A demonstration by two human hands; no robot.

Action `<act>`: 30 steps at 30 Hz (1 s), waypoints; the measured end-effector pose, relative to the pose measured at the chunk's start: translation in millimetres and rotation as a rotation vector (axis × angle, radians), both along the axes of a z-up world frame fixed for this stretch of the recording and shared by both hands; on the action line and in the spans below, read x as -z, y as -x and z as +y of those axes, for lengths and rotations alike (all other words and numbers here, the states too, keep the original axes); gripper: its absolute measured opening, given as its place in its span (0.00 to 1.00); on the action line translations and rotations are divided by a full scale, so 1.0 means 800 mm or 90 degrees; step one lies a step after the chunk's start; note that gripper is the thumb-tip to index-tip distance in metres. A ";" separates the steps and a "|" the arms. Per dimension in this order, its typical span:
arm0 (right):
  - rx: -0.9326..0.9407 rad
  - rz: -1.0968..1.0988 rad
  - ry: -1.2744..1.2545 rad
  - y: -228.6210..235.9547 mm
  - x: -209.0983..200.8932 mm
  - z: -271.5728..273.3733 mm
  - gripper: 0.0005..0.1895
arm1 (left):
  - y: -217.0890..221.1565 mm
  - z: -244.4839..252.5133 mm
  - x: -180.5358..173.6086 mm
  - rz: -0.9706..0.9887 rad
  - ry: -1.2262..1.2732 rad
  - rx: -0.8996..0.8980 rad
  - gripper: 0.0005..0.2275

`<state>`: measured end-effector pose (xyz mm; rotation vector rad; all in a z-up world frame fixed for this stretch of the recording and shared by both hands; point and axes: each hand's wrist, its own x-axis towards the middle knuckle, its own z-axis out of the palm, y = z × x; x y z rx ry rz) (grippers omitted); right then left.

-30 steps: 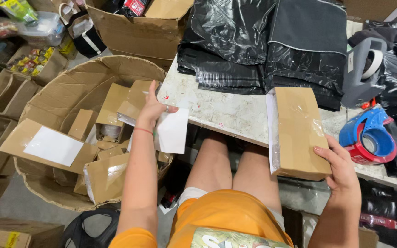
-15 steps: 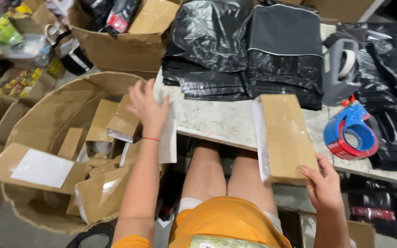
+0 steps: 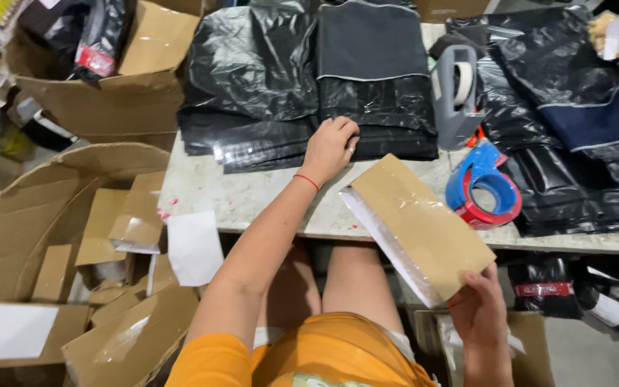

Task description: The person places small cardboard boxes into black shipping bags, secures the bags with red tape using a dispenser, and attaches printed shipping labels to the packages.

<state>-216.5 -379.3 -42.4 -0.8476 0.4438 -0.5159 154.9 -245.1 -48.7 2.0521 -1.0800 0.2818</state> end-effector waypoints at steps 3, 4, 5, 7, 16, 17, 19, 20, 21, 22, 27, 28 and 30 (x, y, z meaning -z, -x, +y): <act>-0.021 0.039 0.010 0.003 0.013 -0.017 0.34 | -0.011 -0.011 0.010 -0.126 0.005 -0.005 0.06; -0.024 0.042 -0.004 0.004 0.015 -0.018 0.35 | -0.011 -0.012 0.011 -0.115 -0.043 -0.034 0.09; -0.028 0.045 -0.017 0.004 0.016 -0.021 0.35 | -0.012 -0.014 0.010 -0.104 -0.089 -0.063 0.12; -0.033 0.042 -0.019 0.002 0.018 -0.027 0.35 | -0.013 -0.019 0.007 -0.090 -0.104 -0.087 0.16; -0.035 0.055 0.001 0.002 0.023 -0.031 0.36 | -0.021 -0.044 -0.004 0.162 -0.220 -0.221 0.15; -0.037 0.047 0.003 0.003 0.023 -0.031 0.36 | -0.021 -0.047 -0.002 0.180 -0.209 -0.244 0.13; -0.035 0.048 -0.003 0.004 0.023 -0.030 0.36 | -0.023 -0.053 0.004 0.173 -0.181 -0.263 0.11; -0.036 0.050 -0.008 0.005 0.023 -0.030 0.36 | -0.023 -0.055 0.005 0.166 -0.153 -0.284 0.10; -0.035 0.049 -0.006 0.005 0.025 -0.031 0.36 | -0.023 -0.057 0.006 0.166 -0.151 -0.283 0.10; -0.032 0.059 -0.005 0.005 0.027 -0.032 0.36 | -0.022 -0.058 0.005 0.172 -0.160 -0.294 0.10; -0.027 0.047 0.002 0.006 0.034 -0.031 0.36 | -0.017 -0.051 -0.018 0.204 -0.185 -0.283 0.13; -0.029 0.043 0.001 0.006 0.033 -0.030 0.37 | -0.018 -0.050 -0.021 0.225 -0.217 -0.268 0.14; -0.032 0.038 -0.001 0.005 0.030 -0.028 0.37 | -0.022 -0.049 -0.023 0.245 -0.249 -0.255 0.15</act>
